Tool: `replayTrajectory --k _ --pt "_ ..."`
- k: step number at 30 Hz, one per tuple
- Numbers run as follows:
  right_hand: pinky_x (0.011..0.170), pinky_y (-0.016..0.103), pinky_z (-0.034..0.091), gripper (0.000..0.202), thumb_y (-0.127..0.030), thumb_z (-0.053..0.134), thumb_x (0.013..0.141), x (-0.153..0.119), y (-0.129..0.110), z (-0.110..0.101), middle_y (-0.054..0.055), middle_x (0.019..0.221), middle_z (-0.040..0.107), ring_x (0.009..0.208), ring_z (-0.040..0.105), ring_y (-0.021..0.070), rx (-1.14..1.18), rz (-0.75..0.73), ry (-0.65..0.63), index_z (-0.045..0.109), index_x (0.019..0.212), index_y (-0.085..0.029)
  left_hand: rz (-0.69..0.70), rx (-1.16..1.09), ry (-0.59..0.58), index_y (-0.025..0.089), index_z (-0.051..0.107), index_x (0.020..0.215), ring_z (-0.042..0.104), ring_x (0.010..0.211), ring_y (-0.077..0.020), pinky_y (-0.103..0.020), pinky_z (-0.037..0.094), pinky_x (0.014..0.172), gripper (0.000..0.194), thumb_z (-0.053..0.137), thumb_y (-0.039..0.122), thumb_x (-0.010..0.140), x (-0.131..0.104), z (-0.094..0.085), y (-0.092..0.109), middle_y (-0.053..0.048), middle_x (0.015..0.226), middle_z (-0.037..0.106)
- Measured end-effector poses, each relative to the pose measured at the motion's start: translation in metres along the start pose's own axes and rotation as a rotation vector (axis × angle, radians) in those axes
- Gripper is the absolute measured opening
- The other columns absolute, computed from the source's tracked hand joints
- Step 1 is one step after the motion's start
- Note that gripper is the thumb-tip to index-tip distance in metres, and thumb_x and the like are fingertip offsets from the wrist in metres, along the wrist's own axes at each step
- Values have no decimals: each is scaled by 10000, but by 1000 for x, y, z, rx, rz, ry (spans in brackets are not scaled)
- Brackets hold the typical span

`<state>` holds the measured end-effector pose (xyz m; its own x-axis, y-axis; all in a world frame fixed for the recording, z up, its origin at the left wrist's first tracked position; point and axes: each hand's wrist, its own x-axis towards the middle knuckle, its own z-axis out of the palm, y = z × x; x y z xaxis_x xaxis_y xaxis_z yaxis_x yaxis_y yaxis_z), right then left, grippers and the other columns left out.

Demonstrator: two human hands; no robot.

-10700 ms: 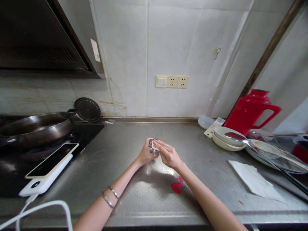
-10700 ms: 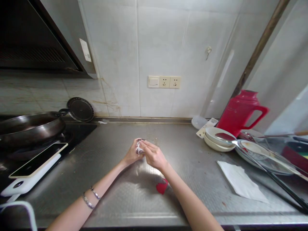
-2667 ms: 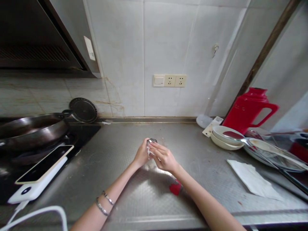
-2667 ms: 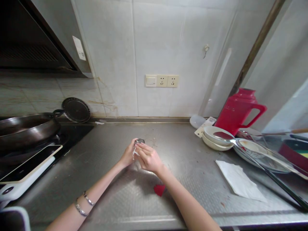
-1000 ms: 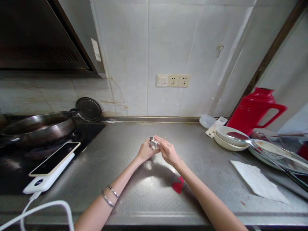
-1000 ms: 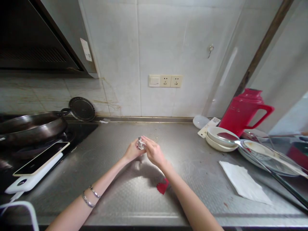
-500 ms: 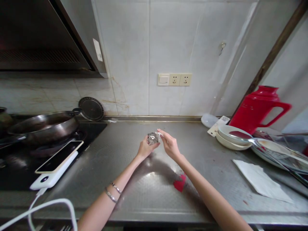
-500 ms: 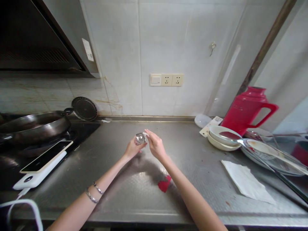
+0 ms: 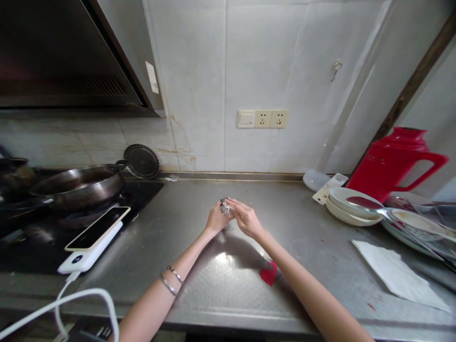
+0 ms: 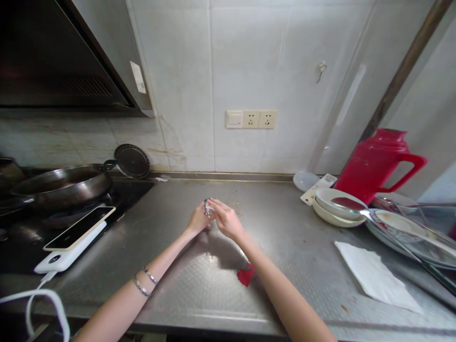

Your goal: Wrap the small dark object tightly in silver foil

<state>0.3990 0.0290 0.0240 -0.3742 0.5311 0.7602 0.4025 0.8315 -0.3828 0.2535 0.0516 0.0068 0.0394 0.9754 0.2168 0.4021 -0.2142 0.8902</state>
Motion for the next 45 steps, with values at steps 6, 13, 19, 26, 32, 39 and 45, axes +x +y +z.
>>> replayTrajectory --k 6,13,19,26,32,39,45 --pt "953 375 496 333 -249 387 936 1 1 -5 73 1180 650 1120 597 202 15 121 174 611 1182 -228 -26 -51 -54 174 582 1019 615 581 -140 -170 416 374 483 729 432 639 -6 6 4 -45 836 683" --pt "866 364 538 319 -355 423 929 4 7 -5 61 1095 693 995 663 221 12 263 244 661 1099 -226 -47 -72 -119 154 583 1007 555 457 -108 -193 420 364 525 756 438 600 -13 15 5 -28 755 664" --pt "864 370 540 312 -312 422 928 2 8 -4 54 1090 694 1003 661 222 42 233 86 650 1126 -232 -76 -85 -127 156 564 959 524 411 -91 -187 414 354 436 731 392 632 -15 14 3 15 663 617" --pt "927 393 507 334 -209 390 923 -2 -4 -9 107 1147 664 1094 613 213 -16 48 -5 620 1165 -193 -10 -31 -129 169 553 965 544 423 -92 -169 399 337 423 720 383 640 -16 10 4 20 689 619" --pt "865 326 517 307 -225 400 925 -1 -17 -20 81 1053 699 1003 649 205 13 -33 -86 652 1099 -211 22 -35 -122 162 558 997 577 490 -113 -180 412 343 420 701 375 663 -13 4 4 -19 780 644" --pt "648 222 491 381 -381 392 945 8 -3 -35 66 877 726 711 657 158 -74 324 284 679 1049 -153 131 -68 -148 133 568 1020 576 608 -120 -196 442 515 543 770 392 588 -13 -1 6 -4 725 636" --pt "727 265 535 333 -313 386 948 2 -2 -18 63 1025 713 847 684 183 4 235 76 647 1117 -194 203 -17 -192 125 561 1037 570 640 -121 -204 428 568 560 755 420 601 -17 -2 13 -13 754 646"
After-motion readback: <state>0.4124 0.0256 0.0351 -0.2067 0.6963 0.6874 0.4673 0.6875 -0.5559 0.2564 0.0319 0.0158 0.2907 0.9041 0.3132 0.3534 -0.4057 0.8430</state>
